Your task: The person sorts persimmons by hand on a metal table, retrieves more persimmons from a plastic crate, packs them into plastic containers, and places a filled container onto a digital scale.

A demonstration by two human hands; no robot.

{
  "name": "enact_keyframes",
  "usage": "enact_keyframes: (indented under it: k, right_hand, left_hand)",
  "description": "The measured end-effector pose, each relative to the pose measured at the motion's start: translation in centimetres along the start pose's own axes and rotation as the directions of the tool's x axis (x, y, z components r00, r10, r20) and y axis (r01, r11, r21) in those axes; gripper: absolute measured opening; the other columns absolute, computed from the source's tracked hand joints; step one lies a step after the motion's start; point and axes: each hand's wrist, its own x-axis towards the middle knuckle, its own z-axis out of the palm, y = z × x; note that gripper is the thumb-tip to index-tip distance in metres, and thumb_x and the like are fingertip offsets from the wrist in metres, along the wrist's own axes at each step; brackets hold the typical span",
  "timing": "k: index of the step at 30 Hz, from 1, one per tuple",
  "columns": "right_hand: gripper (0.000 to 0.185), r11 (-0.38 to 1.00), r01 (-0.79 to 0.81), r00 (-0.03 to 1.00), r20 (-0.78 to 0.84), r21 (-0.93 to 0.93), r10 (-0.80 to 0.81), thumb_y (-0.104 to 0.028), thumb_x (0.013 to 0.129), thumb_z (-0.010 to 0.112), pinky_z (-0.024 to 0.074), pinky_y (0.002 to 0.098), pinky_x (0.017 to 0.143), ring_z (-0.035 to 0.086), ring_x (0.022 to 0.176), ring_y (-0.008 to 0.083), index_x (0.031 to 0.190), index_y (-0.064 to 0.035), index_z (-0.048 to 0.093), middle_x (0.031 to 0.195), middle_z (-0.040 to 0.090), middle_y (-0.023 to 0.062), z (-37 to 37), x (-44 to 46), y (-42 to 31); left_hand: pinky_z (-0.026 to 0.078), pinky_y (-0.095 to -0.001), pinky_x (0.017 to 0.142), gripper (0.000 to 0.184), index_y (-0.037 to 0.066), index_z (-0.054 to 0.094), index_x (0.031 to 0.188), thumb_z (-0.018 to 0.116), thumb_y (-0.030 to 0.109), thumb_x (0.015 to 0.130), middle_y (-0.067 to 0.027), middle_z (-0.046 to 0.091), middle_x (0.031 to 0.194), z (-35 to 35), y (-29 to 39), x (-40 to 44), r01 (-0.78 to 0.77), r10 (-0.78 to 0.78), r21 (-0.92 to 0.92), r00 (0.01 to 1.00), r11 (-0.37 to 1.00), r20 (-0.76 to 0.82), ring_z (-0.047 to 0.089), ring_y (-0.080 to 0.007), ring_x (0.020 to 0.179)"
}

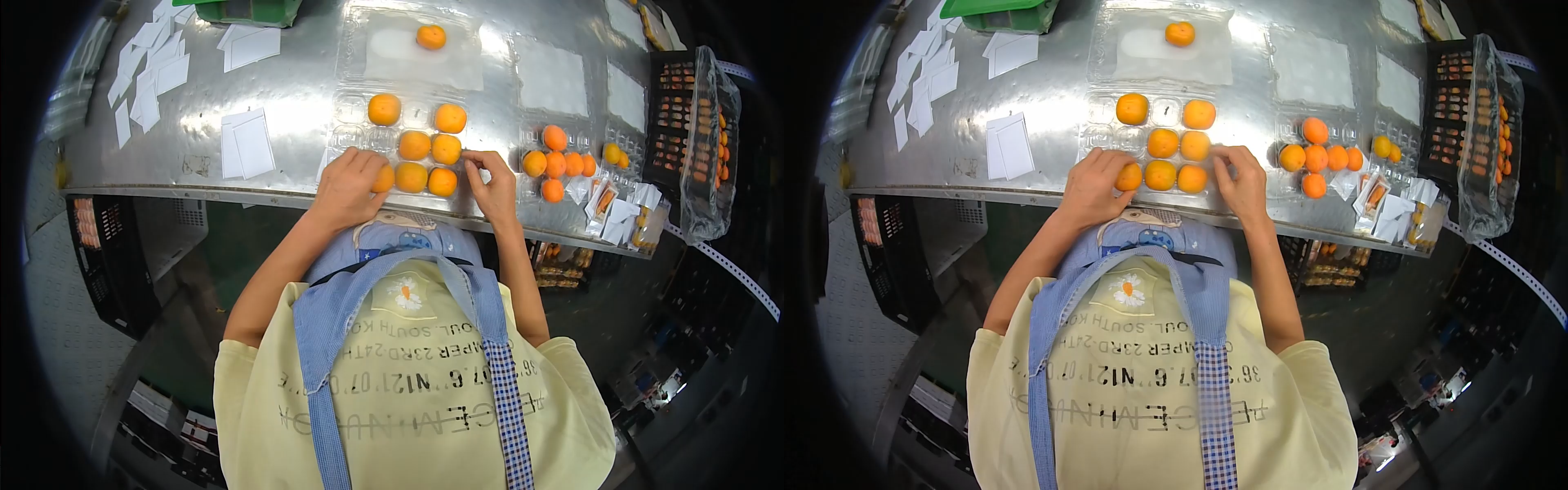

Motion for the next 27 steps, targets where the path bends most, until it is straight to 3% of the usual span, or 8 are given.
enact_keyframes:
  k: [3, 9, 15, 23, 27]
  right_hand:
    - [0.015, 1.0, 0.015, 0.999, -0.028, 0.012, -0.015, -0.002, 0.079, 0.062, 0.0478, 0.0291, 0.064, 0.061, 0.07, 0.0203, 0.093, -0.003, 0.065, 0.082, 0.063, 0.0102, 0.0, 0.1, 0.0]
    - [0.014, 1.0, -0.001, 1.0, -0.016, 0.021, 0.001, -0.002, 0.079, 0.062, 0.0476, 0.0281, 0.063, 0.06, 0.069, 0.0191, 0.093, -0.0029, 0.065, 0.082, 0.062, 0.0098, 0.3, 0.4, 0.0]
    - [0.014, 0.999, 0.015, 1.0, 0.015, 0.04, -0.016, -0.002, 0.08, 0.062, 0.0474, 0.0274, 0.063, 0.06, 0.068, 0.0183, 0.093, -0.0019, 0.065, 0.081, 0.062, 0.0094, 0.7, 0.9, -0.4]
    - [0.014, 0.999, 0.0, 1.0, 0.003, 0.04, 0.0, -0.003, 0.08, 0.062, 0.0472, 0.0273, 0.062, 0.059, 0.067, 0.0187, 0.093, -0.0033, 0.065, 0.081, 0.062, 0.0097, 0.5, 0.8, 0.0]
    - [0.014, 1.0, 0.008, 1.0, 0.008, -0.007, -0.008, -0.006, 0.08, 0.062, 0.0502, 0.0334, 0.068, 0.063, 0.076, 0.0269, 0.094, -0.0046, 0.065, 0.086, 0.064, 0.0121, 0.6, 0.9, 1.1]
  left_hand:
    - [0.046, -0.036, 0.079, 0.04, 0.004, 0.058, 0.099, 0.072, 0.009, 0.062, -0.0101, 0.061, 0.098, -1.6, -0.4, -0.6, 0.005, -0.008, -0.024, 0.991, 1.0, -0.13, 0.055, -0.0279, 0.091]
    - [0.044, -0.0365, 0.081, 0.042, 0.004, 0.06, 0.1, 0.075, 0.007, 0.06, -0.009, 0.061, 0.1, -2.3, -2.3, -3.1, 0.102, -0.102, -0.011, 0.994, 0.995, -0.049, 0.054, -0.028, 0.092]
    - [0.045, -0.0366, 0.083, 0.049, 0.003, 0.058, 0.105, 0.074, 0.002, 0.059, -0.0103, 0.06, 0.106, -3.1, -2.6, -2.8, 0.036, -0.036, 0.075, 0.999, 0.997, -0.008, 0.053, -0.0293, 0.096]
    - [0.045, -0.0371, 0.084, 0.046, 0.003, 0.058, 0.106, 0.073, 0.001, 0.062, -0.0107, 0.057, 0.106, -2.3, -3.5, -2.5, 0.109, -0.106, -0.038, 0.993, 0.993, 0.057, 0.052, -0.0304, 0.098]
    - [0.045, -0.0371, 0.085, 0.045, 0.004, 0.058, 0.105, 0.074, 0.003, 0.063, -0.0114, 0.056, 0.105, -2.5, -3.2, -2.1, 0.162, -0.161, -0.007, 0.984, 0.987, 0.079, 0.052, -0.0308, 0.099]
